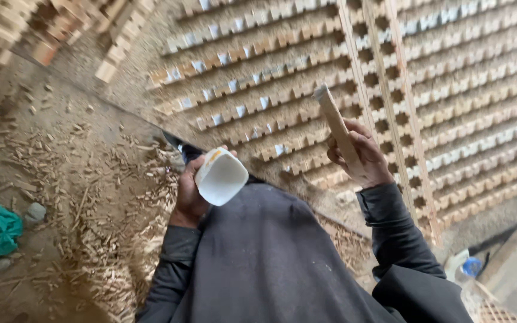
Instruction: The person applies a white substance from a small container onto small wooden pieces arranged in rows on a work surface using a wooden stick. The person repeatedly dips the stick into the container and spreads the substance onto the wood.
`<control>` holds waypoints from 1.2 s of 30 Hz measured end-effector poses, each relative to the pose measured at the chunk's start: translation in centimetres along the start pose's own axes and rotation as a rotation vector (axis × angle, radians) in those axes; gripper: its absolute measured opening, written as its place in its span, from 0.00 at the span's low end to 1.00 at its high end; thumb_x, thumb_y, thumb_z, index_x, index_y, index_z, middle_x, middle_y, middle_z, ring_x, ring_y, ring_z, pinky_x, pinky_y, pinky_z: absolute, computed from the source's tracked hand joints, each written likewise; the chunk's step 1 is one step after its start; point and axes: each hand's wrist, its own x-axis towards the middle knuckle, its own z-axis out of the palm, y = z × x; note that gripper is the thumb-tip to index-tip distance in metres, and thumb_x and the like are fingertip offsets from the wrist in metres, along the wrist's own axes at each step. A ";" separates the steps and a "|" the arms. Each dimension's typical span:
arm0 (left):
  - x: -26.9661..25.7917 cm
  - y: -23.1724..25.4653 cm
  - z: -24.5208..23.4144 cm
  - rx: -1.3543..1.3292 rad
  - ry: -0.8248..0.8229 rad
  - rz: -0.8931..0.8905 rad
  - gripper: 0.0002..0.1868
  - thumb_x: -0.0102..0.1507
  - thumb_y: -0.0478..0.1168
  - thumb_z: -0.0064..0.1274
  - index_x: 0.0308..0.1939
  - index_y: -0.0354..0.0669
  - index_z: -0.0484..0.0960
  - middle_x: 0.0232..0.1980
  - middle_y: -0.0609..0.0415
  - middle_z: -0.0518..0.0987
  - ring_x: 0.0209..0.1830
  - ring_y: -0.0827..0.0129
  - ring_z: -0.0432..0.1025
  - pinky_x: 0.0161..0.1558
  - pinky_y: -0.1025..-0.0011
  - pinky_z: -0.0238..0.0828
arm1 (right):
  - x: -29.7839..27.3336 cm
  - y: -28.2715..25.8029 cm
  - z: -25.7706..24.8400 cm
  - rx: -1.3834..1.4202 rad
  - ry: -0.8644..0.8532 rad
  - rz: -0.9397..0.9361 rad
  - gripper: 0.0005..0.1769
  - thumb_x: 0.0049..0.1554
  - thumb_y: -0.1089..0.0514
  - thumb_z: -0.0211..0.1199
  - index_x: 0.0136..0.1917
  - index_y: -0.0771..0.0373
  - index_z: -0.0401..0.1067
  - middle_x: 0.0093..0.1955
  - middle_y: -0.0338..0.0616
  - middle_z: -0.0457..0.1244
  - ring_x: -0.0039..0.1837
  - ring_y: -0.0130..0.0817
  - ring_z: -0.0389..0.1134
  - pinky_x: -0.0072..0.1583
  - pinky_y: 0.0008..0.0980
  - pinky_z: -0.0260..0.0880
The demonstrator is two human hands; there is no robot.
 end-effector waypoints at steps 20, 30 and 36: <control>3.9 5.3 5.1 -0.149 0.040 -0.055 0.33 0.65 0.51 0.41 0.70 0.37 0.70 0.68 0.39 0.74 0.58 0.48 0.72 0.56 0.55 0.70 | 40.9 -2.2 9.3 -1.261 0.210 -0.340 0.17 0.59 0.51 0.65 0.58 0.58 0.78 0.35 0.33 0.66 0.34 0.19 0.62 0.36 0.18 0.66; 5.9 7.5 5.1 -0.142 0.011 -0.027 0.35 0.66 0.51 0.40 0.72 0.34 0.65 0.69 0.38 0.72 0.61 0.47 0.69 0.60 0.47 0.67 | 44.7 2.2 8.1 -1.434 0.227 -0.478 0.10 0.60 0.49 0.67 0.46 0.56 0.75 0.34 0.37 0.66 0.31 0.23 0.65 0.33 0.26 0.69; 6.3 7.0 4.3 -0.173 -0.058 0.018 0.32 0.67 0.50 0.41 0.71 0.33 0.67 0.65 0.35 0.75 0.55 0.48 0.74 0.53 0.56 0.74 | 41.4 -0.8 10.6 -1.230 0.129 -0.353 0.09 0.61 0.56 0.65 0.54 0.57 0.77 0.34 0.34 0.64 0.32 0.21 0.62 0.32 0.19 0.65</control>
